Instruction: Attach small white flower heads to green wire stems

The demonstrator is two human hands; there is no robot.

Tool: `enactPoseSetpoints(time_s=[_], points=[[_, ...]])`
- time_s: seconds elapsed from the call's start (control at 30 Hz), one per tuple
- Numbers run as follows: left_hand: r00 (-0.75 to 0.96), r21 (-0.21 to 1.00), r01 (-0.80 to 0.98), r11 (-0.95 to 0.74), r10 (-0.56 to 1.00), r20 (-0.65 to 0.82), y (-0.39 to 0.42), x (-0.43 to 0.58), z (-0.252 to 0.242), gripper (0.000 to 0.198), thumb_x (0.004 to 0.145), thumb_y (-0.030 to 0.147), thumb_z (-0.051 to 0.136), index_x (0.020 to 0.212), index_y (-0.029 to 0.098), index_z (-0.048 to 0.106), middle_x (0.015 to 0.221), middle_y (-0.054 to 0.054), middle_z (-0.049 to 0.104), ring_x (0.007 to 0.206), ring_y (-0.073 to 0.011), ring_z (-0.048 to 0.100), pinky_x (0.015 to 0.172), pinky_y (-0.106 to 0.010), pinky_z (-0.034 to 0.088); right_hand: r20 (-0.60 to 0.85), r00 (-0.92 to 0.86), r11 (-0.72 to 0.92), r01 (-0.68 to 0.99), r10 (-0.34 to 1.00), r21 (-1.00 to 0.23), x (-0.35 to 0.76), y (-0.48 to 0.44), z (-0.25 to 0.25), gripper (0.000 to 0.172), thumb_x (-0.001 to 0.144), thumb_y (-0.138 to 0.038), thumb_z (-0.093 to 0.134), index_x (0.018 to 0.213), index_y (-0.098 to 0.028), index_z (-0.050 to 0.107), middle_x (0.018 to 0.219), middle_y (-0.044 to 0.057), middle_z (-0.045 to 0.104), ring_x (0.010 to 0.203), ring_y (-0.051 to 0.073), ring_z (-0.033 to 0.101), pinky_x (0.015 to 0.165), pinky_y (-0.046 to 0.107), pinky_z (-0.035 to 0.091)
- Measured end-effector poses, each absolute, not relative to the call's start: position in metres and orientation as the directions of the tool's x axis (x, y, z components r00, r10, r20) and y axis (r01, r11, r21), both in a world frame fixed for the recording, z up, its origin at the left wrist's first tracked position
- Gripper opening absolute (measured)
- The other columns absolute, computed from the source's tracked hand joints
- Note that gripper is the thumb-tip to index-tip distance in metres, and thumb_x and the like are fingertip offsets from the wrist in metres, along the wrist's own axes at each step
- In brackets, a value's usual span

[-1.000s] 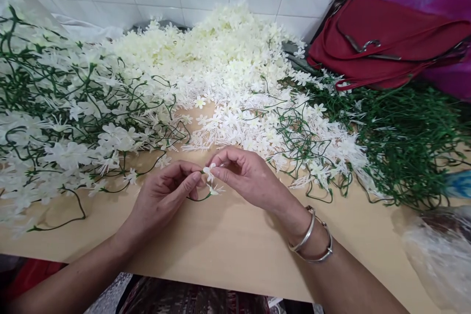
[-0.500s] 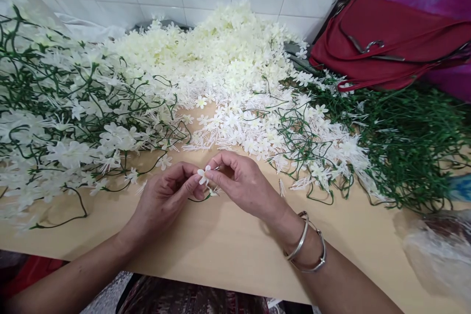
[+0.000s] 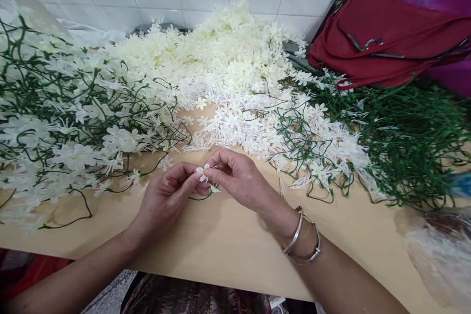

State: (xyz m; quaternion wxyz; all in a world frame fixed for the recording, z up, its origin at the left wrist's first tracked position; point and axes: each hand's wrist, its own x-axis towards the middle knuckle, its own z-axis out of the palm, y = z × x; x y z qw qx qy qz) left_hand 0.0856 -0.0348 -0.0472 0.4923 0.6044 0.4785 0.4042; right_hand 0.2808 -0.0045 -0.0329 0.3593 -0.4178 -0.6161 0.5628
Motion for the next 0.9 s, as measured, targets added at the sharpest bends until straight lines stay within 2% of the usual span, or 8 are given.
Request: enactPoseSetpoints(time_s=[0.17,0.33,0.47,0.63,0.8,0.9], points=[[0.239,0.983,0.154,-0.095,0.969,0.056,-0.035,0.089,-0.046,0.021,0.104,0.037,0.059,0.101,0.019,0.069,0.088,-0.002,0.079,0.084,-0.0145,0.076,0.082,-0.026,0.059,-0.006,-0.459,-0.002,0.009,0.889,-1.0,0.287,-0.001,-0.032,0.027,0.094,-0.046,0.072,0.098,-0.021,0.064,0.081,-0.001,0.064,0.074,0.015,0.058,0.069,0.03,0.045],[0.23,0.983,0.146,-0.115,0.97,0.079,-0.037,0.09,-0.047,0.023,0.104,0.039,0.059,0.099,0.018,0.067,0.087,-0.003,0.079,0.084,-0.0159,0.078,0.082,-0.027,0.061,0.055,-0.47,0.062,0.001,0.881,-0.998,0.292,-0.001,-0.031,0.027,0.095,-0.045,0.073,0.108,-0.021,0.07,0.096,0.003,0.07,0.088,0.017,0.062,0.082,0.032,0.048],[0.22,0.971,0.194,-0.137,0.971,0.093,-0.037,0.09,-0.046,0.024,0.103,0.039,0.059,0.097,0.018,0.068,0.085,-0.004,0.08,0.081,-0.0167,0.078,0.078,-0.027,0.061,0.062,-0.473,0.079,0.017,0.879,-0.997,0.291,0.0,-0.035,0.025,0.091,-0.044,0.077,0.093,-0.02,0.07,0.087,0.002,0.069,0.081,0.017,0.06,0.078,0.032,0.047],[0.239,0.942,0.281,-0.181,0.964,0.114,-0.033,0.089,-0.045,0.023,0.103,0.037,0.059,0.093,0.019,0.069,0.082,-0.003,0.081,0.077,-0.0172,0.078,0.072,-0.026,0.058,0.059,-0.453,0.067,0.0,0.889,-0.998,0.289,0.003,-0.039,0.026,0.088,-0.042,0.08,0.08,-0.02,0.067,0.095,0.004,0.073,0.086,0.018,0.064,0.078,0.034,0.049],[0.25,0.935,0.265,-0.236,0.953,0.17,-0.031,0.089,-0.049,0.022,0.103,0.034,0.059,0.093,0.02,0.072,0.08,-0.002,0.081,0.075,-0.0169,0.077,0.076,-0.026,0.058,0.012,-0.433,0.03,0.035,0.901,-0.999,0.288,0.002,-0.038,0.026,0.088,-0.041,0.081,0.08,-0.02,0.067,0.09,0.004,0.072,0.08,0.018,0.064,0.075,0.034,0.049],[0.209,0.928,0.228,-0.295,0.946,0.249,-0.033,0.094,-0.053,0.024,0.103,0.034,0.059,0.09,0.019,0.073,0.079,-0.003,0.079,0.074,-0.0168,0.076,0.074,-0.026,0.058,0.007,-0.471,-0.016,-0.044,0.882,-0.999,0.288,0.002,-0.038,0.027,0.089,-0.044,0.081,0.088,-0.021,0.068,0.094,0.004,0.073,0.085,0.018,0.065,0.077,0.033,0.051]])
